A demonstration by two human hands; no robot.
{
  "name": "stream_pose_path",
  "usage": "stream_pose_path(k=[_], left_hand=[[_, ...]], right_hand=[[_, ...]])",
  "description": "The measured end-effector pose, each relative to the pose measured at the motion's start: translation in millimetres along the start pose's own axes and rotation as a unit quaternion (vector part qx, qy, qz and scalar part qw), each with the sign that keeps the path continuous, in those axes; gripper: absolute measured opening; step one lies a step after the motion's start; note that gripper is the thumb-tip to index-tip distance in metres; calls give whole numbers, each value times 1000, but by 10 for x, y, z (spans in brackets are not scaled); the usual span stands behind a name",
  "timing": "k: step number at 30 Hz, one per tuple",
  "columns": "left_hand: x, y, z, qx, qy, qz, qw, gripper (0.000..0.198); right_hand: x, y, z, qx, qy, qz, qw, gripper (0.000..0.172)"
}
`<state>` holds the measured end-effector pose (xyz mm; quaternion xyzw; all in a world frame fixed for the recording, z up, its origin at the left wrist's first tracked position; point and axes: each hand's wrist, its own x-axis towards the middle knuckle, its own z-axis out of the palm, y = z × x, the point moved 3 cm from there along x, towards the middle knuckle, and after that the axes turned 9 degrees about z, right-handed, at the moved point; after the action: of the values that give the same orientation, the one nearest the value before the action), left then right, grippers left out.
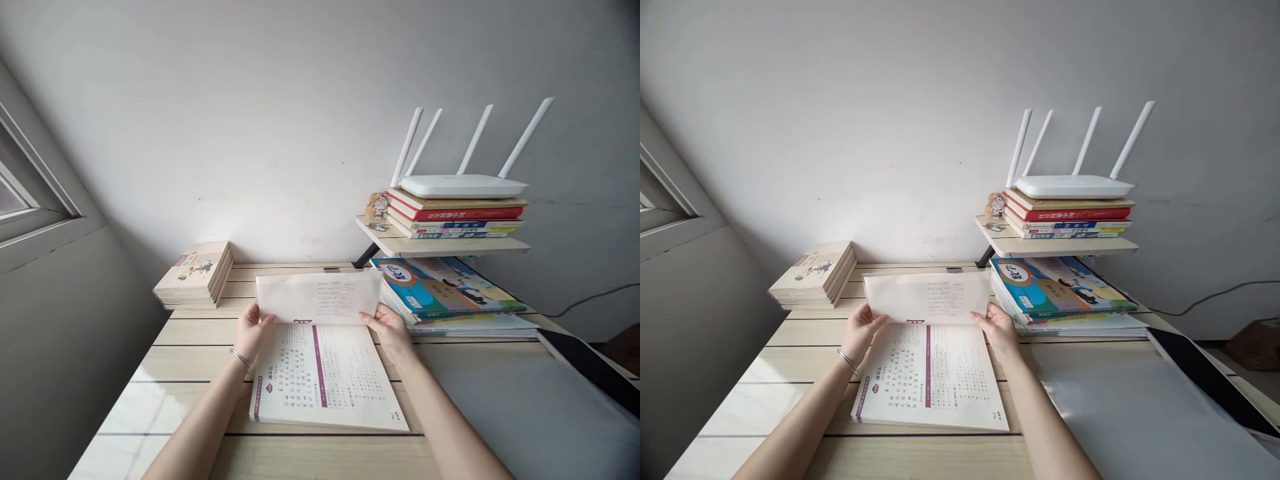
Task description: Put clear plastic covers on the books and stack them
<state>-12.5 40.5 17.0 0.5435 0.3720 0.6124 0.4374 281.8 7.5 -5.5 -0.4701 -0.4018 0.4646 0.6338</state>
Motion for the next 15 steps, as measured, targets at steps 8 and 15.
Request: stream_pose_path(k=[8, 15], left_hand=[[-26, 362, 8, -25, -59, 46, 997, 38], [-81, 664, -58, 39, -176, 86, 980, 15]], right_hand=[[-82, -325, 64, -33, -61, 2, 998, 41], [-283, -740, -81, -261, -97, -72, 958, 21]])
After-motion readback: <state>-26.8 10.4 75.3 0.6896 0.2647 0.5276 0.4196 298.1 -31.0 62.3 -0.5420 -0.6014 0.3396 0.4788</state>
